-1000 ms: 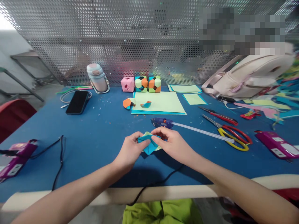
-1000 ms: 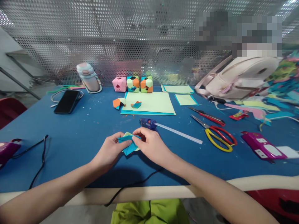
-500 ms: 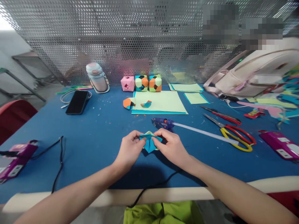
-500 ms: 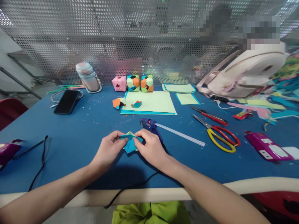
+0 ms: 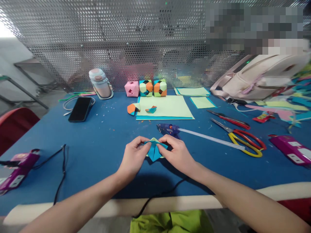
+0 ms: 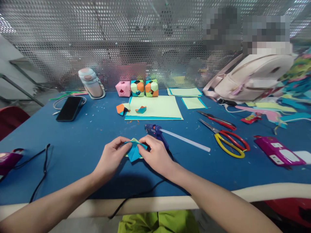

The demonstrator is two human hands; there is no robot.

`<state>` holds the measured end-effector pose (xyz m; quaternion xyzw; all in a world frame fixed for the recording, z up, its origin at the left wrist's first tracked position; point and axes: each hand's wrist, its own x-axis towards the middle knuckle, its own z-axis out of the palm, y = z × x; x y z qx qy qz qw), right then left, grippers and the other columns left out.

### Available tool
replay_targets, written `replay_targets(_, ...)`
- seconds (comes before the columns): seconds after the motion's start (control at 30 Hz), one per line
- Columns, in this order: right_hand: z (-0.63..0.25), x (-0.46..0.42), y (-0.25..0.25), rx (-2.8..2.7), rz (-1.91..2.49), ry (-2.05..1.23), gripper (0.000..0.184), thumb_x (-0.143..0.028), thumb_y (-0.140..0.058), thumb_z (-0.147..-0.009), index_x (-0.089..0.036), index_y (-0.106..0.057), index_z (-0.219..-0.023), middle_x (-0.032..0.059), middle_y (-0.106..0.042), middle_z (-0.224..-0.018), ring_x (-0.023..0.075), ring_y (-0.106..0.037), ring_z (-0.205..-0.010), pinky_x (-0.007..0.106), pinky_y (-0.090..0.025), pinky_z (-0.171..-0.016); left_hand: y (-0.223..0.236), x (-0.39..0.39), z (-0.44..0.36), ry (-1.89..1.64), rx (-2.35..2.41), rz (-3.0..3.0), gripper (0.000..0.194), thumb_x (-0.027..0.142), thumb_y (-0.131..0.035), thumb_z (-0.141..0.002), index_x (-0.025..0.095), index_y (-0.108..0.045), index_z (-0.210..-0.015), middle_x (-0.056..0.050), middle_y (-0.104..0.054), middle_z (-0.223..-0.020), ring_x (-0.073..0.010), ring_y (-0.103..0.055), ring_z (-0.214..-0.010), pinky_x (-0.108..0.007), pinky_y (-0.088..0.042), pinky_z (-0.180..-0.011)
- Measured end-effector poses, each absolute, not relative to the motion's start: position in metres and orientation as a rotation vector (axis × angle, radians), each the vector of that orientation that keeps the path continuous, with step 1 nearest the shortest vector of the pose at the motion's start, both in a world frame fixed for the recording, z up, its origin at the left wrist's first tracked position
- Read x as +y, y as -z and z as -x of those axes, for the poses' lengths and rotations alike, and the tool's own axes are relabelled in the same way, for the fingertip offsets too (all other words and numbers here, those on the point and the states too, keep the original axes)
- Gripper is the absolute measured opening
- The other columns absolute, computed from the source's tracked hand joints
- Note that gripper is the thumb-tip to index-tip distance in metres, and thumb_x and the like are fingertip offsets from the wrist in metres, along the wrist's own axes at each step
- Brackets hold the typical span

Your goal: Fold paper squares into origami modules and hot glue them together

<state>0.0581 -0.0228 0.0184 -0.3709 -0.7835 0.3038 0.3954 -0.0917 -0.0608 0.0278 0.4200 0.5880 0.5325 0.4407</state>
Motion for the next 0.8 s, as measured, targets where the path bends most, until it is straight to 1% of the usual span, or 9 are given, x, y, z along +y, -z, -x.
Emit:
replay_targets(0.2,-0.0578,-0.0225,-0.02,-1.938,0.929,-0.884,0.009,-0.022,-0.054,-0.084,-0.018,-0.06,-0.08,0.001,-0.062,-0.076,0.0125,-0.057,-0.071,0.023,-0.045,-0.066,-0.0291,-0.0607,0.092,-1.304,1.461,-1.079,0.013,0.029,-0.065,-0.065,0.016,-0.065,-0.066,0.002,-0.059,-0.059,-0.0101,-0.049,-0.055,-0.019,-0.04,-0.051)
replay_targets(0.37,-0.0581,-0.0232,-0.0199,-1.865,0.936,-0.954,0.008,-0.021,-0.055,-0.083,-0.017,-0.062,-0.08,0.0008,-0.064,-0.076,0.0124,-0.059,-0.071,0.022,-0.047,-0.065,-0.0264,-0.0601,0.0909,-1.295,1.449,-1.063,0.012,0.027,-0.066,-0.065,0.016,-0.066,-0.068,0.003,-0.059,-0.058,-0.009,-0.048,-0.053,-0.019,-0.039,-0.049)
replay_targets(0.53,-0.0571,-0.0234,-0.0187,-1.84,0.913,-0.966,0.008,-0.02,-0.055,-0.083,-0.017,-0.062,-0.08,0.0007,-0.063,-0.076,0.0119,-0.058,-0.07,0.022,-0.047,-0.066,-0.0259,-0.0606,0.0909,-1.299,1.412,-1.038,0.013,0.027,-0.068,-0.065,0.016,-0.067,-0.072,0.001,-0.062,-0.064,-0.0095,-0.05,-0.057,-0.019,-0.041,-0.054)
replay_targets(0.67,-0.0562,-0.0247,-0.0193,-1.802,0.88,-1.03,0.006,-0.02,-0.055,-0.082,-0.018,-0.061,-0.083,0.0007,-0.064,-0.079,0.0117,-0.059,-0.071,0.022,-0.048,-0.064,-0.0266,-0.0609,0.0928,-1.298,1.376,-1.041,0.01,0.025,-0.067,-0.067,0.016,-0.065,-0.068,0.002,-0.059,-0.063,-0.009,-0.049,-0.059,-0.019,-0.04,-0.057)
replay_targets(0.8,-0.0577,-0.0263,-0.0209,-1.803,0.85,-1.082,0.008,-0.017,-0.053,-0.083,-0.018,-0.061,-0.085,0.0004,-0.064,-0.082,0.0108,-0.059,-0.074,0.02,-0.048,-0.066,-0.0269,-0.0602,0.0941,-1.279,1.312,-0.997,0.01,0.027,-0.065,-0.069,0.016,-0.064,-0.068,0.003,-0.056,-0.061,-0.0089,-0.047,-0.058,-0.019,-0.038,-0.056)
